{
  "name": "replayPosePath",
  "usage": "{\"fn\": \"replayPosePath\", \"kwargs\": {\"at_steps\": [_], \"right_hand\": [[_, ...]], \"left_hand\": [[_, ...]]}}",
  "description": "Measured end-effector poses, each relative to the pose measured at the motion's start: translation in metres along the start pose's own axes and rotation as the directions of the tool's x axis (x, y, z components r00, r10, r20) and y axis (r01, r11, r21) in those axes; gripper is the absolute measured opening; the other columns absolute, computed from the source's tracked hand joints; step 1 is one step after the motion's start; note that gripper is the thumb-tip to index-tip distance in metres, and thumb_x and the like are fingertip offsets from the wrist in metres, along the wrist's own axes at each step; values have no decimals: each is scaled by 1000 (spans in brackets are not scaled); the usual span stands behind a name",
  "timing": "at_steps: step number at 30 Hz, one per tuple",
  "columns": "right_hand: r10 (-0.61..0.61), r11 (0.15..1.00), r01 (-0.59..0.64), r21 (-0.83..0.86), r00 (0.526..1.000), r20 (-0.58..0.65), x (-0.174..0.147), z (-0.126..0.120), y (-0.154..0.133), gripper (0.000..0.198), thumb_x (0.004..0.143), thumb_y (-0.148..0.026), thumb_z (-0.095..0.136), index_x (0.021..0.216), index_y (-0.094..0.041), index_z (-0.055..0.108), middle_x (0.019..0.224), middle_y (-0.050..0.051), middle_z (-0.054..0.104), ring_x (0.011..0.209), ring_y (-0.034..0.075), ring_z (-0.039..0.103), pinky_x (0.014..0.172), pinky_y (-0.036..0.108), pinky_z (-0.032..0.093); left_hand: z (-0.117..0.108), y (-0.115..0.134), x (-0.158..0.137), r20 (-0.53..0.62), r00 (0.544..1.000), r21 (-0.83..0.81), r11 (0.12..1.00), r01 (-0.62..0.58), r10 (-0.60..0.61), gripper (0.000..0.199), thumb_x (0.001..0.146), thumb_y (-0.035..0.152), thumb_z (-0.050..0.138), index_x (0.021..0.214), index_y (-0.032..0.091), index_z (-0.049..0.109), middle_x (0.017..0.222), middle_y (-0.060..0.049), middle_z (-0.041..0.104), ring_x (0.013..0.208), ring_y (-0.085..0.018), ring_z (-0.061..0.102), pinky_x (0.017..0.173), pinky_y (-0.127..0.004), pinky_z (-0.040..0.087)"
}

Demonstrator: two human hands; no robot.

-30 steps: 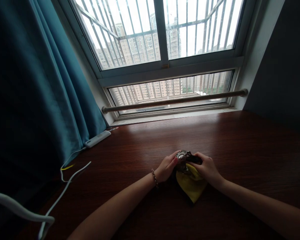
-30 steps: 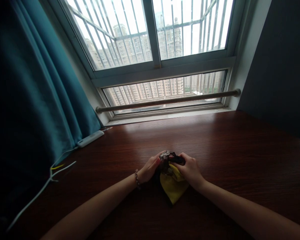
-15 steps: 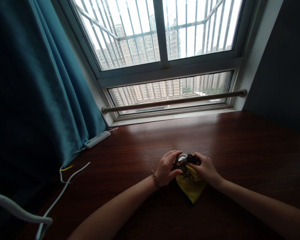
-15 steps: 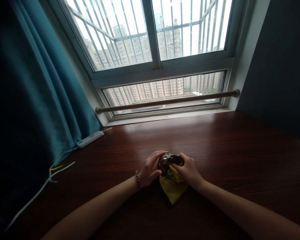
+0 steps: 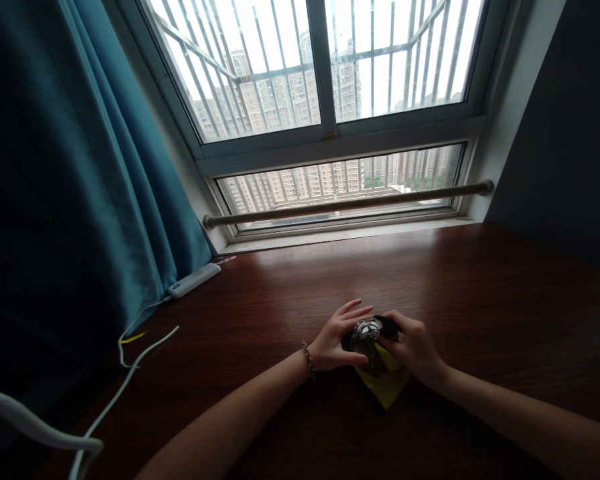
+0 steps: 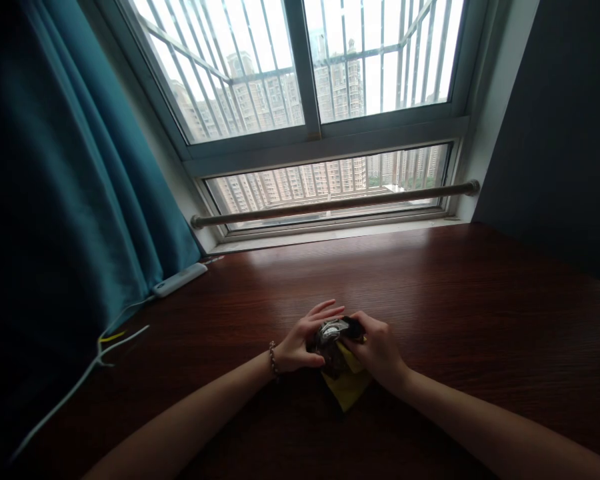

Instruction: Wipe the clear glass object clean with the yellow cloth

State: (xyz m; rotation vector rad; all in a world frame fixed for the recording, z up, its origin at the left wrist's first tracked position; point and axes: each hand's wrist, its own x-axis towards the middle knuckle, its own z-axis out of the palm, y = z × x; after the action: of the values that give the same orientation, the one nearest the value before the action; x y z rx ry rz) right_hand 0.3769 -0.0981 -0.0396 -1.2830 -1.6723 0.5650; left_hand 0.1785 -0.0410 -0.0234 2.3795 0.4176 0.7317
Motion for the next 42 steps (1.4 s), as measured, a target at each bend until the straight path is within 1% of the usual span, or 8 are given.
{"fn": "replayPosePath", "kwargs": {"at_steps": [6,14,22,27,32,35,39,42], "right_hand": [[64,998,-64,0,998,-2,1,2,5,21,80,-39,58,78,-18,56,69,1,62,62,17,56,58,26,40],[143,989,-143,-22,990,2,3,0,6,37,81,-52,55,68,-18,53,60,1,57,57,17,52,54,26,34],[270,937,-239,256,958,-92,8,0,17,45,81,-59,49,67,-17,54,61,1,55,56,16,49,51,26,36],[371,864,-297,407,921,-115,13,1,26,47,83,-64,40,80,-17,50,69,4,58,60,19,57,53,28,47],[425,878,-308,368,854,-299,13,5,25,61,62,-61,68,99,-19,42,84,5,54,70,20,55,60,29,48],[333,930,-244,275,878,-344,7,5,17,57,63,-52,73,97,-21,41,78,1,49,67,17,52,61,28,47],[-60,993,71,90,990,-124,-7,3,-1,21,88,-38,53,97,-20,45,85,4,58,76,17,59,70,28,48],[-320,946,323,-16,941,107,-17,2,-13,25,94,-32,42,115,-18,45,111,11,57,104,22,54,89,34,44]], "left_hand": [[4,0,-1,-38,999,87,996,25,-22,70,85,67,23,132,19,46,141,-11,40,134,-29,27,110,-48,20],[18,6,-3,-202,979,263,965,21,33,99,55,54,76,134,17,31,128,-16,48,117,-30,47,101,-44,37],[20,1,-4,-321,922,91,962,257,-216,92,45,46,83,120,17,36,111,-12,57,98,-26,59,89,-42,48],[17,1,-8,-360,917,13,982,191,-174,92,51,47,81,121,19,29,110,-11,58,97,-25,60,89,-41,48],[15,7,-5,-276,951,159,970,186,-138,85,47,56,78,111,15,42,101,-12,58,91,-27,59,83,-42,49],[15,10,-2,-237,965,202,965,166,-117,87,44,60,77,110,14,44,99,-12,57,89,-27,58,82,-41,49],[15,9,-3,-224,961,156,968,198,-161,88,47,58,77,114,13,43,104,-12,57,93,-27,58,83,-41,48],[16,6,-4,-231,955,121,969,217,-185,84,50,54,78,115,14,43,108,-13,56,96,-27,58,85,-40,47]]}}
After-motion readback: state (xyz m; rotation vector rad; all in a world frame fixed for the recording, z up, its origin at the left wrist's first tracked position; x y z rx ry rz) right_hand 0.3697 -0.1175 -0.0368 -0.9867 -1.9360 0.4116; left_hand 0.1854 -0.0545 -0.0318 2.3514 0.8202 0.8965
